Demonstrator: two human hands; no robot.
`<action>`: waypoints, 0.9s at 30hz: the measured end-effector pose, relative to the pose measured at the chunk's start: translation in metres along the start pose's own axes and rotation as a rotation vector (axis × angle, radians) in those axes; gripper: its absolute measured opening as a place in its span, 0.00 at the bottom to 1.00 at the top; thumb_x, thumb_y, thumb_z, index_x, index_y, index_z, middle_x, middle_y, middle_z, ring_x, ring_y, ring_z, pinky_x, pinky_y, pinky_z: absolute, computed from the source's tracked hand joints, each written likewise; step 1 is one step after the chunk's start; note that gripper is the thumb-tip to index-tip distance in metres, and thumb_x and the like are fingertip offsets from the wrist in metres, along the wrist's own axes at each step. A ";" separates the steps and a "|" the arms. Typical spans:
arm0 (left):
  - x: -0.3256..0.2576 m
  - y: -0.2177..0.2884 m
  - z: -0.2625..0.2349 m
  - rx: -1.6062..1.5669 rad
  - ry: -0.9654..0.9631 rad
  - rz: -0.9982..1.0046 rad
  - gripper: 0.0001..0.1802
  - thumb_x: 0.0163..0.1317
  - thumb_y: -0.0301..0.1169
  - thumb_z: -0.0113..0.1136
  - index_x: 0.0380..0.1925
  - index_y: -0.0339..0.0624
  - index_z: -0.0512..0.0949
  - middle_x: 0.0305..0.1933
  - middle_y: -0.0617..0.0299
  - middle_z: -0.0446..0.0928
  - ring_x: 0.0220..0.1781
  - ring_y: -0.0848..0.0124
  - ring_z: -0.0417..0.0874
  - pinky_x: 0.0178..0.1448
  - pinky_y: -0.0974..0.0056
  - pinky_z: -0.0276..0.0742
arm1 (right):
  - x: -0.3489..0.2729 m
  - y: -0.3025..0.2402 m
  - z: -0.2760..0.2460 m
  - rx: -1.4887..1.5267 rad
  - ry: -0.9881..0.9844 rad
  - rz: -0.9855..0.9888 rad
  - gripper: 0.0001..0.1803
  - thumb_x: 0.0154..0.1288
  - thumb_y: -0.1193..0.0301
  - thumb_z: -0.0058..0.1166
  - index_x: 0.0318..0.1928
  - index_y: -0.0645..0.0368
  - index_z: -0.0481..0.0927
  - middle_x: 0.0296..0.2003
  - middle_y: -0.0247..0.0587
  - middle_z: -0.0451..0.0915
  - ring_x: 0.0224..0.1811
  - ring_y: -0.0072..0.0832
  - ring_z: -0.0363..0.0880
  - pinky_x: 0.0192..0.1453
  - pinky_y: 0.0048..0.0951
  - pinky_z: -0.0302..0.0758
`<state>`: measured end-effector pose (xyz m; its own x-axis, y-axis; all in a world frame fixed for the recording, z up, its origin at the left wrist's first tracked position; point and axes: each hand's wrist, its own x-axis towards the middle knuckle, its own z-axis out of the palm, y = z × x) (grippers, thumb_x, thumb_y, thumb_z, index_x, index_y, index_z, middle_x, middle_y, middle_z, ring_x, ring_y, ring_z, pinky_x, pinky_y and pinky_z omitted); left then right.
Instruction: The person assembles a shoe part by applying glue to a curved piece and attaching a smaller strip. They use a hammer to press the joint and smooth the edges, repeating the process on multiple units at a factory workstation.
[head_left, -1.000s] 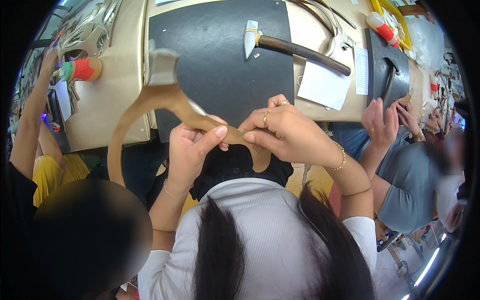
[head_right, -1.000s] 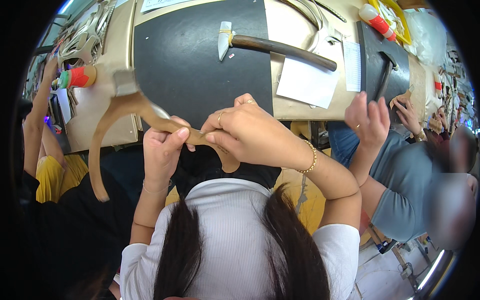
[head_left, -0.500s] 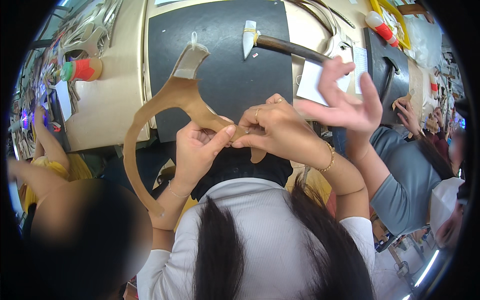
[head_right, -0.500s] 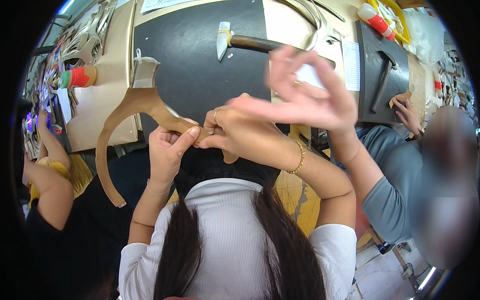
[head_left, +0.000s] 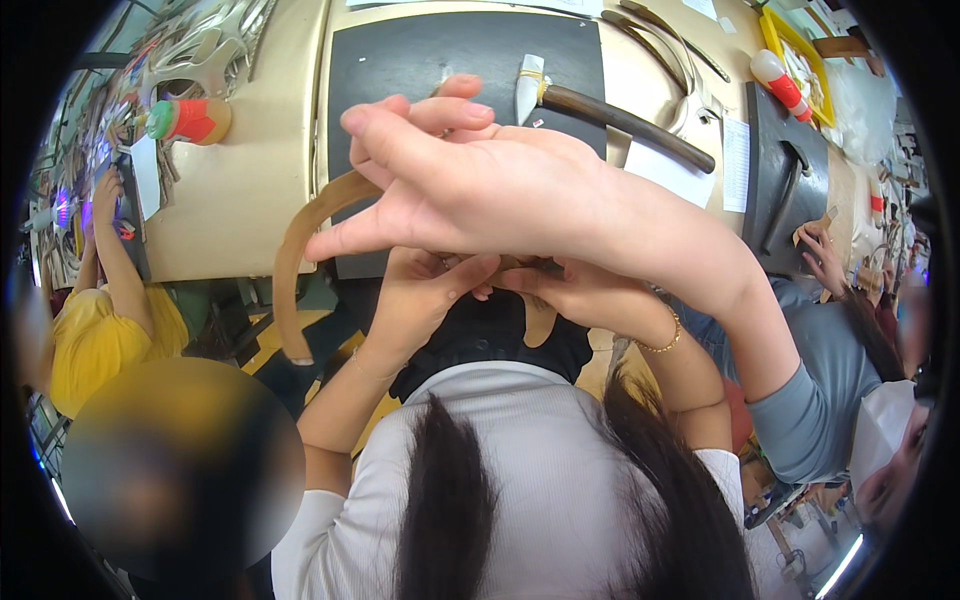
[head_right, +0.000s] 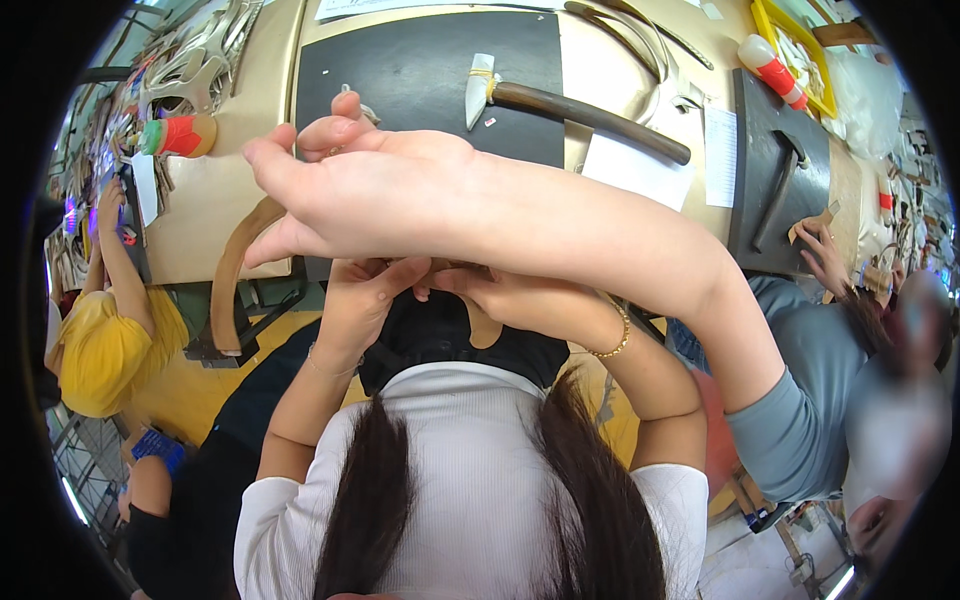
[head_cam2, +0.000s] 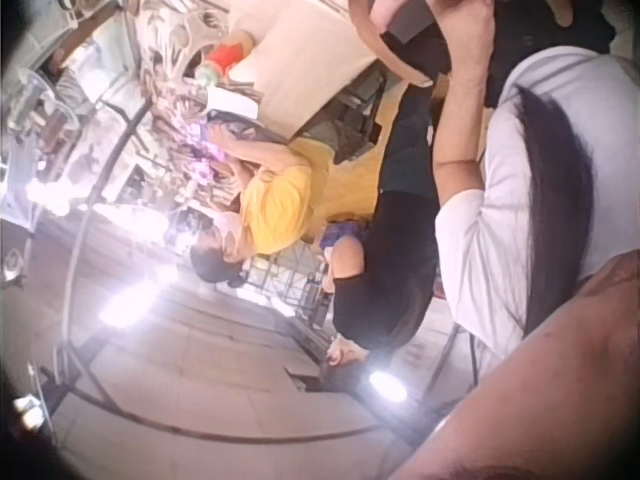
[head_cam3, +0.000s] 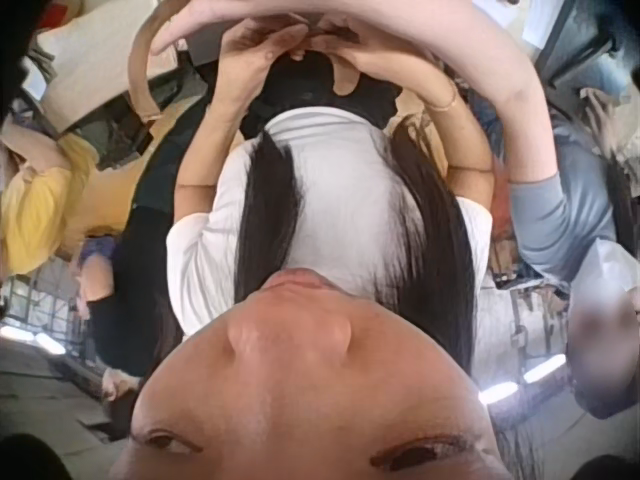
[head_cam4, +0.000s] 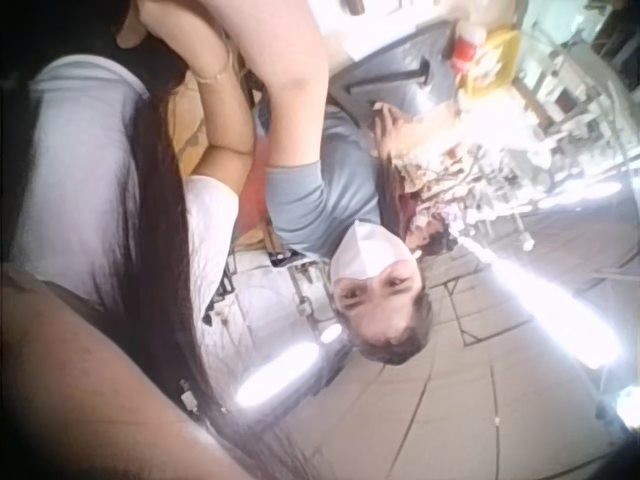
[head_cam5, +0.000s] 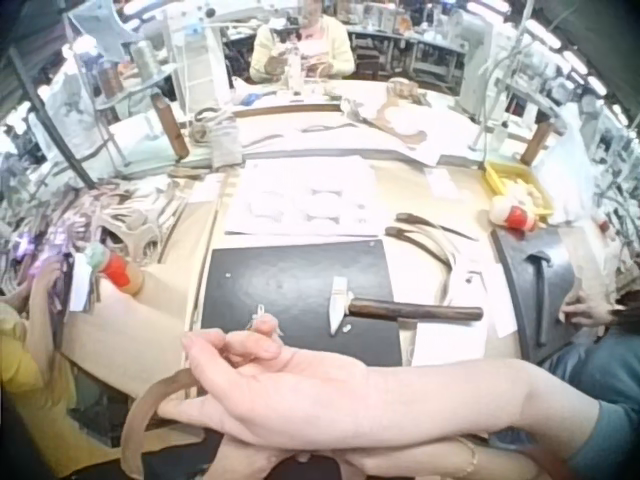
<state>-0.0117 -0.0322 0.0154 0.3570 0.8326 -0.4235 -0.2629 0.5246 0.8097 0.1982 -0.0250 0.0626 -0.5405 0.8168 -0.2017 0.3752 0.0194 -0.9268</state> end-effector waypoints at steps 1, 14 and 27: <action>0.000 0.001 0.000 -0.003 -0.010 -0.007 0.06 0.65 0.25 0.67 0.38 0.35 0.82 0.33 0.63 0.82 0.32 0.76 0.80 0.36 0.71 0.76 | 0.001 0.000 -0.001 -0.009 0.006 0.036 0.08 0.68 0.68 0.58 0.35 0.59 0.84 0.29 0.38 0.83 0.34 0.29 0.79 0.45 0.32 0.74; 0.004 -0.001 -0.003 -0.055 -0.028 -0.106 0.06 0.64 0.25 0.67 0.38 0.32 0.82 0.33 0.60 0.83 0.31 0.76 0.80 0.37 0.71 0.76 | 0.002 0.006 0.005 -0.094 -0.001 0.234 0.11 0.67 0.65 0.61 0.36 0.62 0.85 0.20 0.43 0.80 0.24 0.28 0.75 0.34 0.31 0.71; 0.005 -0.002 -0.002 -0.076 -0.013 -0.146 0.10 0.64 0.26 0.68 0.40 0.31 0.80 0.34 0.58 0.83 0.31 0.76 0.79 0.39 0.71 0.77 | 0.001 0.008 0.006 -0.105 0.024 0.168 0.12 0.69 0.65 0.57 0.36 0.62 0.85 0.23 0.46 0.79 0.27 0.40 0.79 0.39 0.37 0.74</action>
<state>-0.0112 -0.0289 0.0111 0.4078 0.7443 -0.5290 -0.2743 0.6524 0.7065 0.1960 -0.0277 0.0526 -0.4462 0.8270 -0.3419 0.5355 -0.0593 -0.8425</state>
